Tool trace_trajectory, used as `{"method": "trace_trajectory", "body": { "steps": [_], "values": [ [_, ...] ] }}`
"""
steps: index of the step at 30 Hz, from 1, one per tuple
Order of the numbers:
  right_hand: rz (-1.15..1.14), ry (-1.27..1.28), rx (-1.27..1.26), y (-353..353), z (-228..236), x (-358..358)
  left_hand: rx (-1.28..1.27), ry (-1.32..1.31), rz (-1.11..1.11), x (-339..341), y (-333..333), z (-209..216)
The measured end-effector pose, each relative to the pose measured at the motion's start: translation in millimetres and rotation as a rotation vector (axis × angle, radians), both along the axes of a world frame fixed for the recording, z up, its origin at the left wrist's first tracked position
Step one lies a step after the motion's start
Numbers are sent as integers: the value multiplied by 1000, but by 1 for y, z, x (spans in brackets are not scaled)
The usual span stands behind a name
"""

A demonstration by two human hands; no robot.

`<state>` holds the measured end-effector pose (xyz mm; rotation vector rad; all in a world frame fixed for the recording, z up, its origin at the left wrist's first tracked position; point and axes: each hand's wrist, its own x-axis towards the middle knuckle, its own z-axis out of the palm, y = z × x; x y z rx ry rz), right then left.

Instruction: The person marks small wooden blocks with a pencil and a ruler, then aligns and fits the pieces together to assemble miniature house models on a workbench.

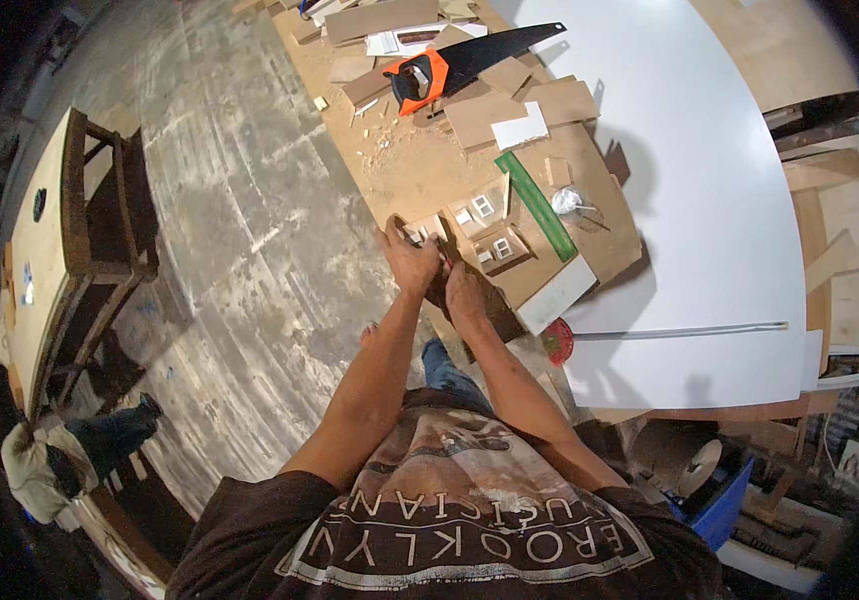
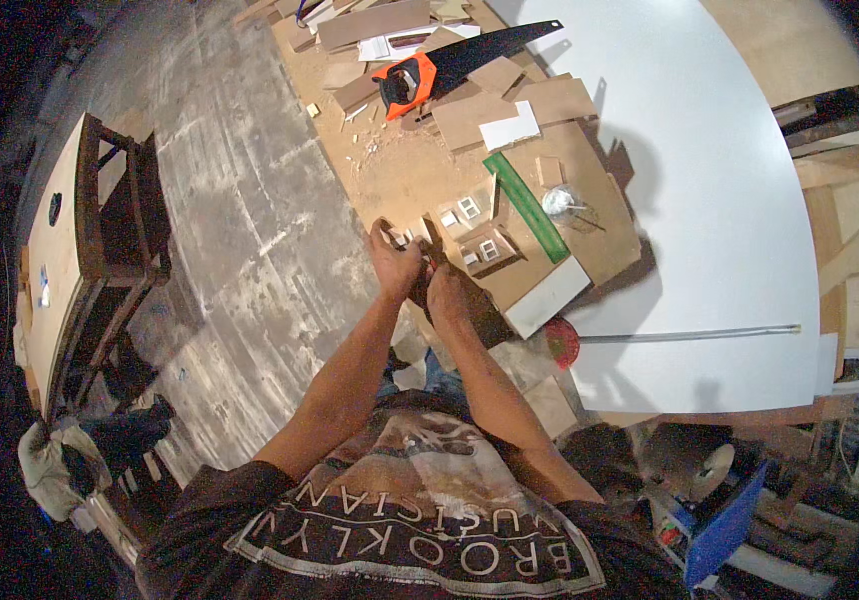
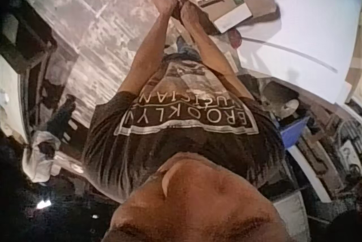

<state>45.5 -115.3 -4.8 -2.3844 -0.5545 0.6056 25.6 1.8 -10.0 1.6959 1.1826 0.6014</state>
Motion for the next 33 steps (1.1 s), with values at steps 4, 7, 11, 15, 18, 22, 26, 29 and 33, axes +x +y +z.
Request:
{"method": "trace_trajectory", "body": {
  "steps": [4,7,11,15,18,22,26,29,33],
  "values": [
    [20,-64,79,2,12,1,13,39,-26,2,4,0],
    [11,81,-57,-9,29,5,-93,-131,-15,2,1,3],
    [0,90,-53,-23,25,-3,-144,-290,30,2,7,-26],
    [14,-17,69,-38,8,-6,-41,-234,-22,1,6,-18],
    [-20,-9,191,-43,11,-15,10,-81,-37,-6,9,-13],
    [49,-263,123,-56,6,-25,93,-61,-118,-15,3,-2],
    [-10,-218,-73,-54,25,-30,241,-2,-131,-21,1,-7],
    [52,-355,-227,-51,32,-23,274,6,-141,-25,-2,-8],
    [63,-504,-39,-45,49,-9,281,6,-146,-37,3,-12]
  ]
}}
